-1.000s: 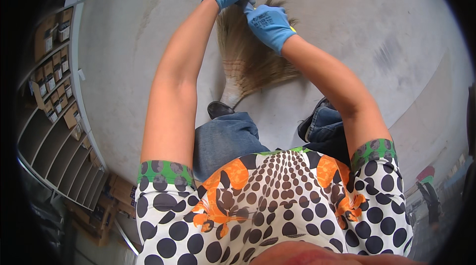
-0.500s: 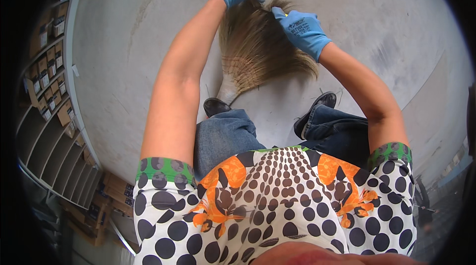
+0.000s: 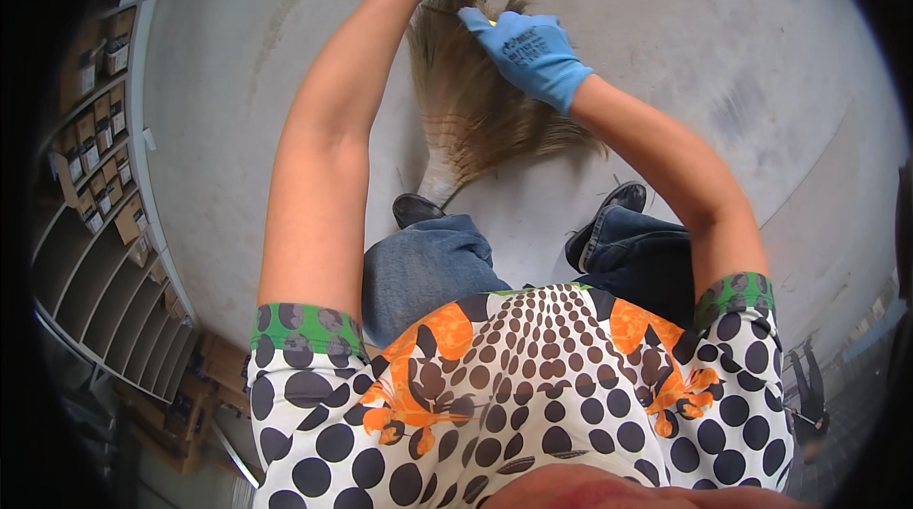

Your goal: The person uses a small knife to trim the bristles of a straw broom while kneeling on a concrete floor. They repeatedly cut and adjust the broom head, removing loose bristles and shaping the edge.

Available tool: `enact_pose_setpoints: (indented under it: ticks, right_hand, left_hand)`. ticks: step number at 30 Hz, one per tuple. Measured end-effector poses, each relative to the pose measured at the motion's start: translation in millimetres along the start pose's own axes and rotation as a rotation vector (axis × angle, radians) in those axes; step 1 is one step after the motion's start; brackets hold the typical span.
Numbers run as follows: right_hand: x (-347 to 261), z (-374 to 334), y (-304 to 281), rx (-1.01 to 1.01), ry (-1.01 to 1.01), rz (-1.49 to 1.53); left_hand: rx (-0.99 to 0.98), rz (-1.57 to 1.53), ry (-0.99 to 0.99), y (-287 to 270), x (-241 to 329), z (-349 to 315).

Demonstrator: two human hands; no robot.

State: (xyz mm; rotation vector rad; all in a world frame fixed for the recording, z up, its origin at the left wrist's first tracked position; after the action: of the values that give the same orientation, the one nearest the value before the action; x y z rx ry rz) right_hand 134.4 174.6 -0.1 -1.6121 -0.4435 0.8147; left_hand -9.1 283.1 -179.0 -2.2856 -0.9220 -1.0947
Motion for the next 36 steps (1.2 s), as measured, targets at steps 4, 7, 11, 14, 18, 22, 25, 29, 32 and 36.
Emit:
enact_pose_setpoints:
  ticks: [4, 7, 11, 14, 18, 22, 25, 29, 32, 36]
  right_hand:
    - [20.8, 10.3, 30.7, -0.089, 0.145, -0.02]
    - [25.2, 16.3, 33.8, -0.106, 0.178, -0.062]
    - [25.4, 13.2, 32.1, -0.138, 0.159, -0.084]
    - [37.2, -3.5, 26.2, -0.156, 0.189, -0.032]
    - [38.3, -15.7, 25.4, -0.173, 0.163, -0.088]
    - [49.7, -37.9, 24.6, -0.19, 0.128, -0.118]
    - [65.6, -56.1, 32.0, -0.298, 0.177, -0.134]
    - [126.2, -120.9, 29.1, -0.436, 0.251, -0.104]
    - [96.2, -111.1, -6.0, -0.272, 0.167, -0.068]
    - [47.2, -51.6, -34.8, -0.016, 0.036, -0.002]
  left_hand:
    - [0.059, 0.549, 0.035, 26.9, 47.4, 11.1]
    - [0.145, 1.055, 0.173, 27.6, 78.2, -1.7]
    - [0.242, 1.119, 0.287, 27.2, 79.0, -14.3]
    - [0.215, 1.171, 0.363, 43.8, 99.5, -20.5]
    - [0.307, 1.053, 0.533, 38.7, 85.0, -24.2]
    - [0.323, 1.052, 0.428, 48.3, 76.5, -18.9]
    - [0.378, 1.01, 0.391, 34.2, 61.3, -10.0]
    - [0.289, 0.851, 0.009, -32.5, 33.9, -27.9]
    - [0.195, 0.513, -0.068, -25.6, 26.1, -33.8]
    - [-0.043, 0.645, -0.045, -14.0, 59.9, -13.7]
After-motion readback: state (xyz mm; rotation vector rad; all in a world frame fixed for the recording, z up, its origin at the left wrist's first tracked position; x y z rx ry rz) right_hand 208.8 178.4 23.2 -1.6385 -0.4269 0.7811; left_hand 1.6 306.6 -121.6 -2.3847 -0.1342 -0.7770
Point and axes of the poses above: each hand's wrist, its own z-axis towards the middle knuckle, its own y-axis out of the palm, x = y × z, the point moved 6 cm from there along z, towards the middle knuckle
